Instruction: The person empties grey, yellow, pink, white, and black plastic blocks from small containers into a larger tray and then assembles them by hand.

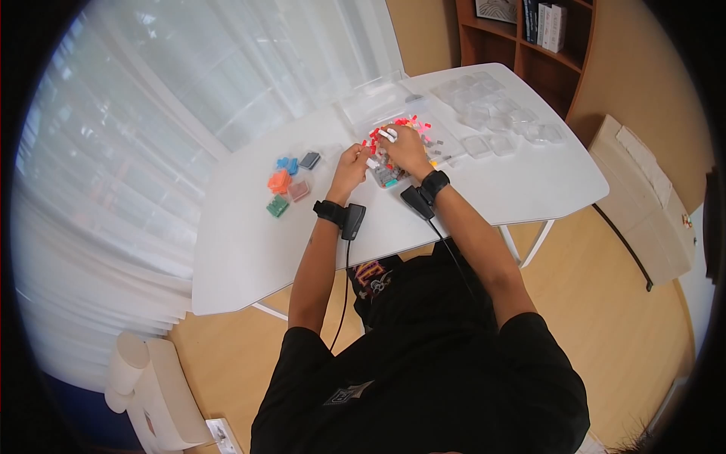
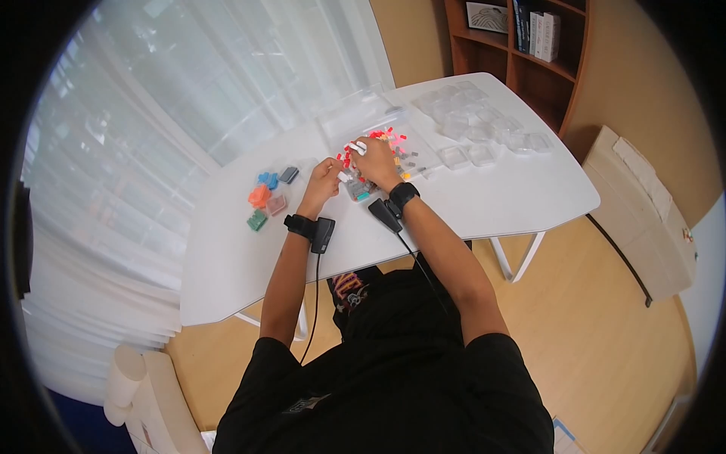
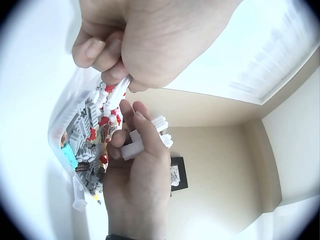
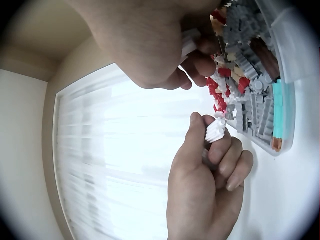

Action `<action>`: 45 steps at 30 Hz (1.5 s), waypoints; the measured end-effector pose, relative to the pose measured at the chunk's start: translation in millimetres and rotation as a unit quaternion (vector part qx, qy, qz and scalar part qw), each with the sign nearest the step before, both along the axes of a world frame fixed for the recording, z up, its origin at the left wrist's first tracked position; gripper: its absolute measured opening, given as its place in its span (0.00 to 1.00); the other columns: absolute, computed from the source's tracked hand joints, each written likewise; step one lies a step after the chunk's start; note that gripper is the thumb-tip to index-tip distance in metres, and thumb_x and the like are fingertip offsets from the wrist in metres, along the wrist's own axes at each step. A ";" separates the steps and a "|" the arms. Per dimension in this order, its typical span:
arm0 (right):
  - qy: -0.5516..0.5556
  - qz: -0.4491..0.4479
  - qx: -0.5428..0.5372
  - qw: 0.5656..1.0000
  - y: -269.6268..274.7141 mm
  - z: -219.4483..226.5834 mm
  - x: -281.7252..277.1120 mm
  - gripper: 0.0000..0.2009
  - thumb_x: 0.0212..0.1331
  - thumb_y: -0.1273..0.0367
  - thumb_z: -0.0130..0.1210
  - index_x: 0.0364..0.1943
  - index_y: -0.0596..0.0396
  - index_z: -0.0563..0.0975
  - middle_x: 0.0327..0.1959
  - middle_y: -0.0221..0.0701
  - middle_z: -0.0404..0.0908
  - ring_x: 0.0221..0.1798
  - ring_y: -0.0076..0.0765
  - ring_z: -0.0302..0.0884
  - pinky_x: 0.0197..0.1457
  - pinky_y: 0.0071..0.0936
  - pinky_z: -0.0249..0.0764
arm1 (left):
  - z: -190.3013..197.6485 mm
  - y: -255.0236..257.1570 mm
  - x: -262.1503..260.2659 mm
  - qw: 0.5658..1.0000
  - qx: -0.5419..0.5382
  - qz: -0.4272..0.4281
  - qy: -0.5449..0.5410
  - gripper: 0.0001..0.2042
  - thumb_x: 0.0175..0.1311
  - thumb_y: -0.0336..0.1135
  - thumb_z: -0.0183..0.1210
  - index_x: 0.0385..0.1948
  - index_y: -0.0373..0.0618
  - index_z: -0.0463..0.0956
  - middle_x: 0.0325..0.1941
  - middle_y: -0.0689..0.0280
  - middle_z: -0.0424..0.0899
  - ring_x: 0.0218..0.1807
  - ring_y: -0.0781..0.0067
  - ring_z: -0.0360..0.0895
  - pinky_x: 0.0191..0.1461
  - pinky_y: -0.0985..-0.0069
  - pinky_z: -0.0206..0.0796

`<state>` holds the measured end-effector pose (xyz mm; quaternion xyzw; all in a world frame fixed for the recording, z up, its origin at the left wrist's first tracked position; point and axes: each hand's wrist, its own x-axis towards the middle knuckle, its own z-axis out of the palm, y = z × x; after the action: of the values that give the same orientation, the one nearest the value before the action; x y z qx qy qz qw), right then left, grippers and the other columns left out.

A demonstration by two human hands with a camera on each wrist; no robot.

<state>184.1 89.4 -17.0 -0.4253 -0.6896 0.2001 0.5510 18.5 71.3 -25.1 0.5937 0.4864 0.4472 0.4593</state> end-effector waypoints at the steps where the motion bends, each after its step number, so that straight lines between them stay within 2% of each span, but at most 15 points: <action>1: 0.000 0.000 0.000 1.000 0.6 -1.1 -0.5 0.14 0.50 0.68 0.57 0.40 0.61 0.80 0.30 0.47 0.81 0.31 0.45 0.81 0.38 0.35 0.75 | 0.4 -1.0 1.0 1.000 0.000 0.000 0.000 0.12 0.69 0.42 0.49 0.32 0.43 0.71 0.17 0.73 0.67 0.14 0.88 0.58 0.14 0.85 0.50; 3: 0.041 0.004 0.001 0.999 -2.6 2.0 -1.5 0.10 0.50 0.68 0.57 0.32 0.61 0.80 0.25 0.46 0.80 0.29 0.48 0.79 0.35 0.36 0.74 | 1.3 -3.2 3.5 1.000 0.002 0.027 -0.003 0.09 0.70 0.40 0.49 0.31 0.47 0.69 0.16 0.77 0.61 0.15 0.92 0.52 0.16 0.87 0.44; 4: 0.041 0.004 0.001 0.999 -3.9 3.9 -0.2 0.10 0.50 0.68 0.57 0.32 0.61 0.80 0.25 0.46 0.80 0.29 0.48 0.79 0.35 0.36 0.74 | 2.6 -3.8 3.1 1.000 0.002 0.027 -0.003 0.09 0.70 0.40 0.49 0.31 0.47 0.69 0.16 0.77 0.61 0.15 0.92 0.52 0.16 0.87 0.44; 6: 0.041 0.111 -0.112 0.987 -8.1 11.1 3.0 0.10 0.53 0.66 0.57 0.29 0.61 0.79 0.22 0.40 0.80 0.25 0.39 0.78 0.32 0.33 0.72 | 4.7 -4.0 0.8 0.997 0.009 0.013 -0.072 0.09 0.70 0.40 0.49 0.32 0.46 0.68 0.19 0.75 0.64 0.16 0.91 0.53 0.17 0.87 0.45; 9: 0.043 0.180 -0.153 0.971 -4.2 5.3 -0.5 0.11 0.56 0.65 0.55 0.26 0.60 0.79 0.20 0.34 0.80 0.23 0.31 0.75 0.30 0.31 0.70 | 7.1 -6.0 0.6 0.994 0.016 0.010 -0.112 0.08 0.69 0.39 0.50 0.34 0.46 0.67 0.22 0.73 0.66 0.16 0.90 0.53 0.19 0.87 0.46; 12: 0.046 0.175 -0.086 0.980 1.1 -2.6 -5.2 0.12 0.58 0.64 0.54 0.26 0.59 0.79 0.19 0.30 0.79 0.20 0.28 0.74 0.28 0.29 0.69 | 6.5 -4.7 0.9 0.990 0.045 0.017 -0.133 0.08 0.69 0.38 0.52 0.35 0.45 0.67 0.24 0.71 0.69 0.16 0.90 0.53 0.20 0.87 0.47; 19: 0.037 0.175 -0.073 0.981 5.6 -6.8 -4.5 0.13 0.58 0.63 0.55 0.24 0.60 0.78 0.17 0.30 0.78 0.17 0.27 0.73 0.24 0.27 0.67 | 4.4 -2.9 1.3 0.985 0.068 -0.020 -0.156 0.06 0.68 0.34 0.52 0.37 0.44 0.66 0.26 0.69 0.71 0.17 0.90 0.54 0.20 0.86 0.48; 21: 0.063 0.178 -0.128 0.974 1.8 -2.8 -4.1 0.14 0.58 0.62 0.55 0.24 0.61 0.78 0.18 0.33 0.79 0.18 0.30 0.74 0.26 0.29 0.69 | 6.8 -5.5 1.7 0.988 0.052 -0.035 -0.143 0.05 0.68 0.34 0.51 0.38 0.44 0.67 0.25 0.71 0.70 0.18 0.90 0.54 0.21 0.86 0.49; 25: 0.043 0.163 -0.103 0.980 7.9 -8.1 -4.8 0.15 0.58 0.62 0.55 0.24 0.62 0.78 0.18 0.34 0.79 0.20 0.30 0.75 0.29 0.30 0.70 | 8.9 -7.6 3.3 0.989 0.026 -0.048 -0.135 0.07 0.69 0.36 0.50 0.37 0.44 0.69 0.24 0.73 0.69 0.17 0.90 0.54 0.20 0.87 0.48; 27: 0.016 0.147 -0.097 0.984 6.1 -6.2 -2.6 0.14 0.58 0.63 0.55 0.24 0.62 0.78 0.18 0.35 0.80 0.22 0.32 0.76 0.31 0.31 0.70 | 10.5 -7.9 0.1 0.992 -0.035 -0.074 -0.091 0.09 0.70 0.39 0.49 0.36 0.43 0.70 0.23 0.74 0.67 0.17 0.91 0.53 0.19 0.88 0.46; 31: -0.013 0.136 -0.089 0.987 6.5 -4.1 -0.6 0.14 0.58 0.63 0.55 0.23 0.61 0.78 0.18 0.35 0.79 0.22 0.32 0.76 0.31 0.31 0.70 | 11.1 -6.9 -0.6 0.992 -0.011 -0.089 -0.084 0.10 0.70 0.41 0.49 0.35 0.43 0.70 0.22 0.75 0.66 0.17 0.92 0.52 0.19 0.89 0.44; 33: 0.012 0.151 -0.131 0.980 6.2 -2.4 1.0 0.14 0.58 0.63 0.55 0.23 0.60 0.78 0.17 0.34 0.79 0.22 0.32 0.76 0.31 0.31 0.70 | 12.3 -8.2 -0.8 0.990 0.005 -0.098 -0.099 0.10 0.70 0.40 0.50 0.34 0.43 0.70 0.21 0.75 0.65 0.17 0.92 0.51 0.19 0.89 0.43; 40: 0.030 0.145 -0.130 0.980 1.7 0.8 -0.3 0.12 0.58 0.64 0.54 0.26 0.60 0.78 0.18 0.33 0.79 0.21 0.31 0.75 0.30 0.30 0.70 | 13.0 -9.9 5.5 0.995 0.023 -0.049 -0.083 0.09 0.69 0.38 0.51 0.34 0.43 0.70 0.20 0.76 0.64 0.16 0.92 0.51 0.18 0.89 0.42; 42: -0.011 0.111 -0.021 0.994 5.1 -5.7 -3.4 0.12 0.58 0.64 0.54 0.28 0.60 0.78 0.17 0.32 0.78 0.20 0.30 0.75 0.30 0.29 0.70 | 10.9 -8.0 6.7 0.997 0.030 -0.034 -0.065 0.08 0.68 0.38 0.52 0.34 0.43 0.70 0.20 0.77 0.63 0.16 0.93 0.52 0.18 0.89 0.42; 45: 0.005 0.123 -0.005 0.992 7.5 -9.0 -3.9 0.12 0.59 0.64 0.54 0.26 0.60 0.77 0.16 0.31 0.77 0.19 0.28 0.74 0.28 0.28 0.69 | 11.3 -8.5 5.5 0.997 0.032 -0.039 -0.052 0.08 0.68 0.38 0.53 0.34 0.43 0.71 0.19 0.78 0.62 0.17 0.93 0.51 0.18 0.89 0.42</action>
<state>180.1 96.9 -26.0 -0.3387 -0.7328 0.2724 0.5236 24.0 62.9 -13.8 0.6024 0.4241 0.4744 0.4819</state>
